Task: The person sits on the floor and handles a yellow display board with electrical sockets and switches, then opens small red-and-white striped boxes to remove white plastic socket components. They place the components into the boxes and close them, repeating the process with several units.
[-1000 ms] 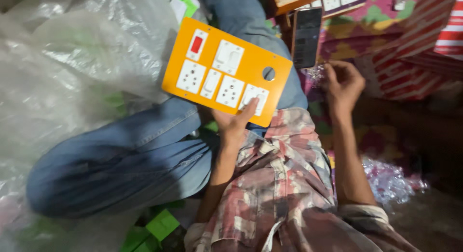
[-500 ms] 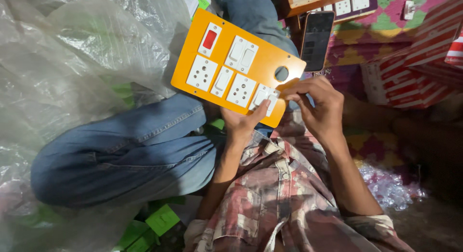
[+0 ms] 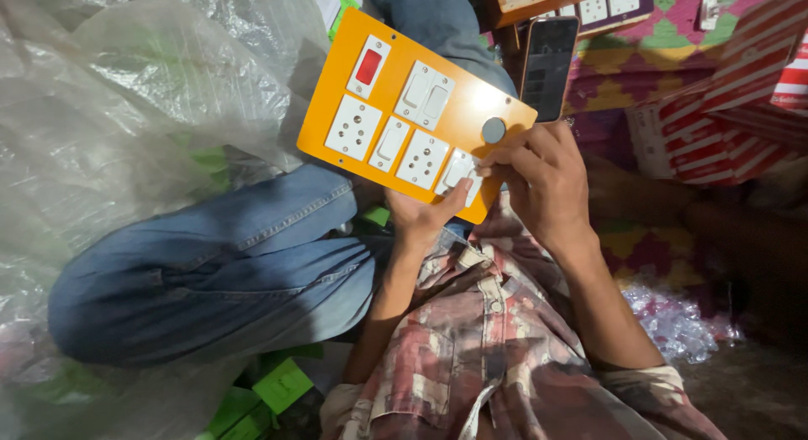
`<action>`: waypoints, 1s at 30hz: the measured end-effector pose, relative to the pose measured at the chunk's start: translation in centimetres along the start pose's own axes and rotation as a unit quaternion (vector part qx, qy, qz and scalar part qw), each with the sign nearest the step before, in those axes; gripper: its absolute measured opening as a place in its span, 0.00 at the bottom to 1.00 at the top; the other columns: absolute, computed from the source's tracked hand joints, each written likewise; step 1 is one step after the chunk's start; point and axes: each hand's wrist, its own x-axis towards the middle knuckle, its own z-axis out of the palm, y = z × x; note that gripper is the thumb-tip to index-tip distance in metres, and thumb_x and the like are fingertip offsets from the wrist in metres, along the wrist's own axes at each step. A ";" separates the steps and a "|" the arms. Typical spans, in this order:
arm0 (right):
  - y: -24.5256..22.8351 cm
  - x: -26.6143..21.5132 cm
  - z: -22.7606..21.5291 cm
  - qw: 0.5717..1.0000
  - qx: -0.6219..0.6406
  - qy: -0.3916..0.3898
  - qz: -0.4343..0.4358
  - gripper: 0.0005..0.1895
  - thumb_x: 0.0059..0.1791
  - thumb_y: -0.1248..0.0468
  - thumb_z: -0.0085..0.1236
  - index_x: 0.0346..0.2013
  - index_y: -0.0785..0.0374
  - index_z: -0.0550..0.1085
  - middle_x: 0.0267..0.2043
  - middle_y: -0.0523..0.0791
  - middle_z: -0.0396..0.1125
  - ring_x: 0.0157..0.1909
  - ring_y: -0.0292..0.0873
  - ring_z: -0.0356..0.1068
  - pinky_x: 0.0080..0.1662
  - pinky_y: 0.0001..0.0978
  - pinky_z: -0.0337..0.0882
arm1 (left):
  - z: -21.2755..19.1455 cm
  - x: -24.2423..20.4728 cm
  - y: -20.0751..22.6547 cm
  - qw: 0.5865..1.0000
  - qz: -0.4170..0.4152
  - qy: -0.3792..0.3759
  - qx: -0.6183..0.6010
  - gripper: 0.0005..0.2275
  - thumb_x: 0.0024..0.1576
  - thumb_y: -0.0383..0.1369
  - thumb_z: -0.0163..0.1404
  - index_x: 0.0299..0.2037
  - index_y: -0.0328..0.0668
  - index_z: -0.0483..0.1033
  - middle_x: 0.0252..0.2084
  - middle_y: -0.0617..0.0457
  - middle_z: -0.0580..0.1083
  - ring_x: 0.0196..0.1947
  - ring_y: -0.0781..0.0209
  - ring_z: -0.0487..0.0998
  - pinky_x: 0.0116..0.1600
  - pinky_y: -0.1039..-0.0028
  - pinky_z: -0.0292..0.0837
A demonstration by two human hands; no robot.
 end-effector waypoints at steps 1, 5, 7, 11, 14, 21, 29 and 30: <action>-0.1 0.0 -0.1 1.000 0.006 -0.001 0.004 0.12 0.42 0.76 0.67 0.38 0.61 0.80 0.39 0.44 0.69 0.46 0.50 0.66 0.48 0.40 0.69 | 0.0 0.0 0.0 1.000 0.009 0.002 0.009 0.20 0.51 0.16 0.61 0.55 0.26 0.72 0.48 0.48 0.77 0.45 0.62 0.81 0.51 0.71 0.80; -0.2 0.1 0.1 0.999 0.040 0.016 0.007 0.12 0.43 0.73 0.70 0.39 0.60 0.80 0.40 0.45 0.69 0.45 0.49 0.68 0.47 0.40 0.68 | -0.1 0.0 0.0 1.000 0.002 0.016 0.004 0.22 0.50 0.16 0.61 0.55 0.27 0.71 0.48 0.48 0.77 0.45 0.62 0.80 0.51 0.71 0.79; 0.0 0.3 0.4 0.998 0.057 0.032 0.003 0.11 0.44 0.72 0.71 0.39 0.60 0.80 0.40 0.45 0.70 0.44 0.49 0.69 0.46 0.40 0.69 | -0.2 0.2 -0.1 1.000 -0.001 0.019 0.000 0.23 0.49 0.16 0.61 0.56 0.28 0.71 0.49 0.49 0.76 0.46 0.62 0.79 0.51 0.71 0.79; 0.3 -0.3 1.0 0.996 0.067 0.062 -0.004 0.10 0.44 0.72 0.72 0.38 0.62 0.79 0.40 0.45 0.72 0.43 0.48 0.71 0.45 0.39 0.70 | -0.2 0.0 -0.4 0.999 0.016 0.021 0.025 0.25 0.49 0.15 0.62 0.58 0.28 0.70 0.51 0.48 0.75 0.48 0.61 0.78 0.54 0.70 0.77; 0.4 -0.8 1.4 0.993 0.066 0.092 -0.021 0.12 0.44 0.72 0.72 0.39 0.62 0.79 0.41 0.45 0.73 0.44 0.48 0.72 0.46 0.38 0.71 | -0.2 0.1 -0.5 0.999 0.013 0.036 0.005 0.29 0.48 0.14 0.62 0.61 0.29 0.67 0.53 0.48 0.74 0.50 0.60 0.78 0.54 0.69 0.77; 1.2 -1.5 1.2 0.994 0.007 0.080 -0.070 0.20 0.39 0.69 0.69 0.45 0.59 0.80 0.47 0.45 0.72 0.51 0.50 0.70 0.52 0.41 0.71 | -0.4 0.0 -0.3 0.998 -0.020 0.054 -0.025 0.34 0.48 0.14 0.61 0.67 0.30 0.61 0.58 0.46 0.70 0.56 0.57 0.74 0.62 0.65 0.72; 1.1 -2.8 0.1 0.996 0.022 0.001 -0.082 0.28 0.41 0.64 0.61 0.57 0.62 0.75 0.58 0.49 0.68 0.62 0.55 0.66 0.57 0.48 0.67 | -0.2 0.2 -0.7 0.995 -0.019 0.059 -0.073 0.38 0.47 0.14 0.59 0.70 0.34 0.56 0.64 0.46 0.67 0.63 0.55 0.71 0.68 0.62 0.68; 1.1 -2.9 0.0 0.996 0.027 -0.003 -0.082 0.30 0.40 0.63 0.59 0.58 0.63 0.74 0.59 0.50 0.67 0.63 0.55 0.65 0.58 0.49 0.67 | -0.2 0.2 -0.7 0.996 -0.017 0.056 -0.074 0.38 0.48 0.14 0.59 0.70 0.34 0.56 0.65 0.46 0.67 0.64 0.55 0.70 0.68 0.62 0.67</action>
